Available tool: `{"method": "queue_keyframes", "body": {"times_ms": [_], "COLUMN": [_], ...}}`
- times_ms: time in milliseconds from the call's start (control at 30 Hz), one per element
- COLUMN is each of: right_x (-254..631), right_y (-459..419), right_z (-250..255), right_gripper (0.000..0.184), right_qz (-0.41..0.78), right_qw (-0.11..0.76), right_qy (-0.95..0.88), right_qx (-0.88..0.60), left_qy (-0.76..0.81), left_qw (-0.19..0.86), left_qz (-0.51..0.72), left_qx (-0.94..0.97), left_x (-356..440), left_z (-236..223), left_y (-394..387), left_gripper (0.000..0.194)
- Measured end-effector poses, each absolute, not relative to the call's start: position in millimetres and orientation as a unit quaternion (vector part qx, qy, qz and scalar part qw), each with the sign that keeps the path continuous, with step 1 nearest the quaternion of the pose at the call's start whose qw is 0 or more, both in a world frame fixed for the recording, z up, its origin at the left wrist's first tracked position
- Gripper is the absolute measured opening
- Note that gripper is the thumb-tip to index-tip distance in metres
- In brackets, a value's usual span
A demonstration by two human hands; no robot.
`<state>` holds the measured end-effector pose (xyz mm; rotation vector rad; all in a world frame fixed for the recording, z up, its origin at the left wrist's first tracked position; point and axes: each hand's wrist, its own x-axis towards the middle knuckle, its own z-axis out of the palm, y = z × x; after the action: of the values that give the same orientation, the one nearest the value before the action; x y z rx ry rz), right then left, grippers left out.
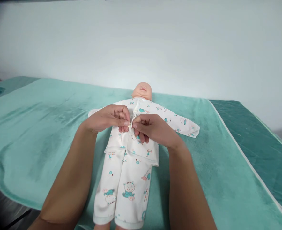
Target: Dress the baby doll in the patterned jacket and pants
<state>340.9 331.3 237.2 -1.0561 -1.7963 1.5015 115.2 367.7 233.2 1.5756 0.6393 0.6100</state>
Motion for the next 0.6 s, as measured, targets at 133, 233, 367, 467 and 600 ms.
{"method": "queue_keyframes", "body": {"times_ms": [133, 233, 367, 467, 600], "right_x": [339.2, 337.3, 335.0, 333.5, 332.7], "right_y": [331.1, 330.5, 329.0, 327.8, 327.3], "right_z": [235.5, 235.7, 237.9, 239.5, 240.2], "right_gripper": [0.018, 0.016, 0.019, 0.022, 0.026], "right_qz": [0.556, 0.553, 0.548, 0.544, 0.545], "right_qw": [0.277, 0.275, 0.276, 0.276, 0.274], "right_qy": [-0.664, -0.659, -0.659, -0.656, -0.656], "right_qx": [-0.416, -0.429, -0.435, -0.444, -0.444], "left_qy": [0.286, 0.282, 0.28, 0.295, 0.311], "left_qw": [0.621, 0.627, 0.623, 0.609, 0.597], "left_qz": [0.262, 0.257, 0.254, 0.25, 0.248], "left_qx": [0.681, 0.68, 0.685, 0.693, 0.696], "left_x": [115.9, 116.5, 116.8, 117.2, 119.3], "left_z": [232.7, 232.0, 232.0, 233.2, 235.7], "left_y": [367.9, 368.4, 368.1, 366.8, 364.4], "left_gripper": [0.021, 0.02, 0.02, 0.024, 0.031]}}
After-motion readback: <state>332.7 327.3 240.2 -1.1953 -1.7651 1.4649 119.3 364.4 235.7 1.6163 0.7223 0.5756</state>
